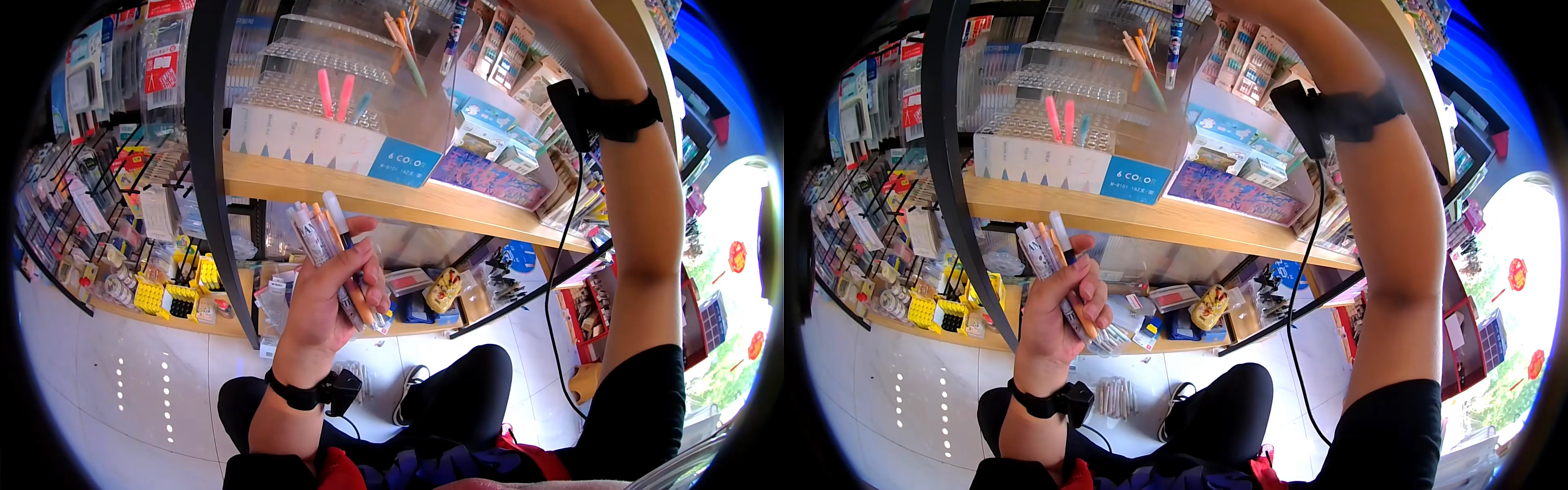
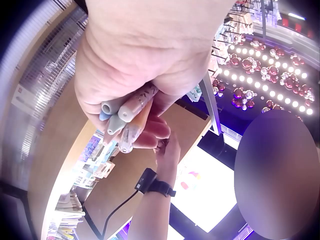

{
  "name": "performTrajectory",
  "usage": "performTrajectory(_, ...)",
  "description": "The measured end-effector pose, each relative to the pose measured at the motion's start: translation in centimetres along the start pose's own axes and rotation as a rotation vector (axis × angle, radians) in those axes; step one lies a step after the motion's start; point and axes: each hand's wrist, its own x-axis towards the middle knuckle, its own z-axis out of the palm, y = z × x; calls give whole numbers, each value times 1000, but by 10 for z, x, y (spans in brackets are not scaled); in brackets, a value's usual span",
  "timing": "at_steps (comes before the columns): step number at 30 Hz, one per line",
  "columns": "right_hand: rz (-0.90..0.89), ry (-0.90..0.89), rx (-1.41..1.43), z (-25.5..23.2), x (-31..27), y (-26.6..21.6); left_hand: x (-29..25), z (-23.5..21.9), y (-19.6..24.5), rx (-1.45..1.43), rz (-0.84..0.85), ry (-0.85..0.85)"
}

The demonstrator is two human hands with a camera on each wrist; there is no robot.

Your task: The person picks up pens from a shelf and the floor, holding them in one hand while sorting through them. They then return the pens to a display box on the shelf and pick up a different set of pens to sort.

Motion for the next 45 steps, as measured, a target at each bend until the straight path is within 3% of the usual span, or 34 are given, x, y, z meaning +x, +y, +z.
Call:
performTrajectory(5, 73, 3, 49, 1, -1, -8, 1, 0, 0, 2, -5, 10)
performTrajectory(9, 11, 19, 71, 18, 15, 20, 1, -1, 1, 3, 3, 20)
performTrajectory(11, -207, 145, -122, 30, 21, 33, 1, -2, 1, -1, 3, 21)
performTrajectory(15, -316, 201, -171, 55, 25, 46, 1, -2, 2, -72, -6, 1)
performTrajectory(21, -242, -24, -276, 85, 21, 54, -1, -1, 3, -34, 4, 1)
performTrajectory(22, -242, -27, -273, 85, 19, 52, -1, 1, 3, 4, 12, 15)
performTrajectory(24, -393, 143, -355, 83, 9, 45, -1, 0, 4, -18, 1, -1)
performTrajectory(26, -462, 187, -224, 68, -18, 3, -2, -1, 5, -44, -10, -6)
performTrajectory(28, -494, 100, 88, 78, -45, -11, -2, -2, 6, -15, -28, -60)
performTrajectory(29, -348, -200, 290, 69, -72, -28, -2, -2, 7, -18, -28, -54)
performTrajectory(31, -228, -624, 110, 45, -112, -62, -3, -1, 8, -119, -51, -122)
performTrajectory(32, -427, -539, 65, 63, -129, -48, -4, -1, 7, -119, -53, -120)
performTrajectory(35, -38, -906, 271, 70, -141, -57, -5, -2, 5, -50, -62, -138)
performTrajectory(39, 82, -921, 473, 79, -147, -47, -3, -16, 3, -1, -91, -167)
performTrajectory(41, 121, -835, 583, 82, -150, -39, -3, -11, 2, 41, -97, -197)
performTrajectory(43, 102, -764, 547, 75, -144, -36, -6, 3, 3, 73, 63, -135)
performTrajectory(45, 82, -701, 516, 66, -133, -32, -7, 5, 5, 50, 53, -135)
